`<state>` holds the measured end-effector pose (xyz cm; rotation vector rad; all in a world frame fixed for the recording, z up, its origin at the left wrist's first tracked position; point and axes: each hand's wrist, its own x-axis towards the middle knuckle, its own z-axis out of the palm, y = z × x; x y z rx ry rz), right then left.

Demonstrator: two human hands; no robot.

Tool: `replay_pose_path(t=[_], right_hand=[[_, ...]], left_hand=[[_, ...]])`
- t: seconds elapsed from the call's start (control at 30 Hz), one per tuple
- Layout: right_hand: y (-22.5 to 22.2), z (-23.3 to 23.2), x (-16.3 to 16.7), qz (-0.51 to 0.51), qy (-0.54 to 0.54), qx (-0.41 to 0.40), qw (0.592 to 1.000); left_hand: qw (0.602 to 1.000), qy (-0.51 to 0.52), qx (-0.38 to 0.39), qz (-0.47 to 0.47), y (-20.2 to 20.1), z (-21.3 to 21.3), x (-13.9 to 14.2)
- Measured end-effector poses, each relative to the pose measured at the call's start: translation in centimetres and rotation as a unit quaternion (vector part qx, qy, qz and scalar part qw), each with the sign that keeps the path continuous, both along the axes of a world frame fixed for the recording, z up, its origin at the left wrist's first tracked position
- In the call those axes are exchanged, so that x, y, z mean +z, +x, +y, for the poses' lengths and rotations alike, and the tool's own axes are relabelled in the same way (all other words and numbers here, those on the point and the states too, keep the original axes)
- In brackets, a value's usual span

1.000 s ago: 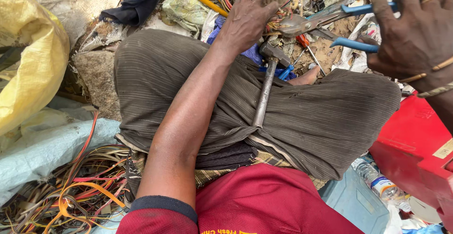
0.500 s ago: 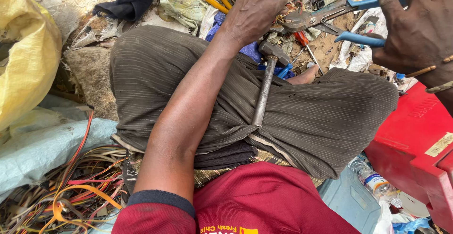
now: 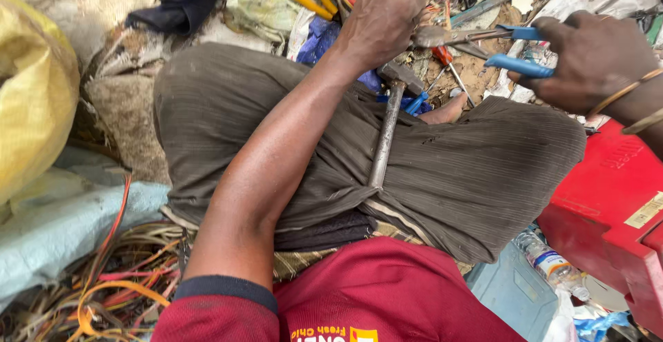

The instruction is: The person sits cross-legged on the ground and uses a screwdriver and pliers to disassemble a small electronic device. They remove screws, separate the metal casing, and cut wires attached to the circuit board.

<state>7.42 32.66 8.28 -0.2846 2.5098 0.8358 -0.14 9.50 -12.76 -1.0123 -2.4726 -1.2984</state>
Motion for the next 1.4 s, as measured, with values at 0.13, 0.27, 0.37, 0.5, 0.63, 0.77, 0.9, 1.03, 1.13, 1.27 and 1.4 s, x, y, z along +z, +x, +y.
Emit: replay_pose_path(t=[0.13,0.27,0.37,0.5,0.63,0.77,0.9,1.03,1.13,1.27,1.4], right_hand=[[1.2,1.3,-0.4,0.141,-0.017,0.219,0.965],[0.7,2.6,-0.6,0.108,-0.013,0.195,0.975],[-0.4,2.7,-0.9,0.073,-0.040,0.181,0.980],[-1.8,2.3,-1.9,0.054,0.000,0.237,0.970],[-1.9,4.0,-2.2,0.090,-0.019,0.194,0.977],[0.2,6.5,-3.7,0.122,-0.080,0.095,0.985],[2.0,8.1,-5.0,0.123,-0.102,0.079,0.984],[2.2,7.7,-4.6,0.106,-0.057,0.099,0.988],[1.6,6.6,-3.9,0.120,-0.055,0.129,0.983],[0.5,5.8,-3.5,0.118,-0.071,0.128,0.982],[-0.2,6.0,-4.2,0.097,-0.085,0.109,0.986]], left_hand=[[0.996,0.006,-0.024,-0.084,0.0,-0.1,0.5],[0.995,0.090,0.003,-0.052,-0.4,-0.6,1.2],[0.992,0.087,-0.002,-0.094,-0.2,-0.7,1.6],[0.996,0.019,-0.007,-0.089,0.1,-1.5,2.1],[0.993,-0.007,-0.006,-0.116,-0.9,-3.3,2.6],[0.968,-0.067,-0.069,-0.230,-1.4,-4.6,2.6],[0.994,-0.075,-0.043,-0.067,-0.8,-4.7,2.2],[0.984,-0.124,-0.071,-0.108,-0.6,-4.4,1.9],[0.980,-0.140,-0.064,-0.127,-0.7,-4.4,1.9],[0.984,-0.128,-0.042,-0.118,-0.8,-4.5,1.9],[0.987,-0.105,-0.029,-0.119,-0.7,-4.4,1.5]])
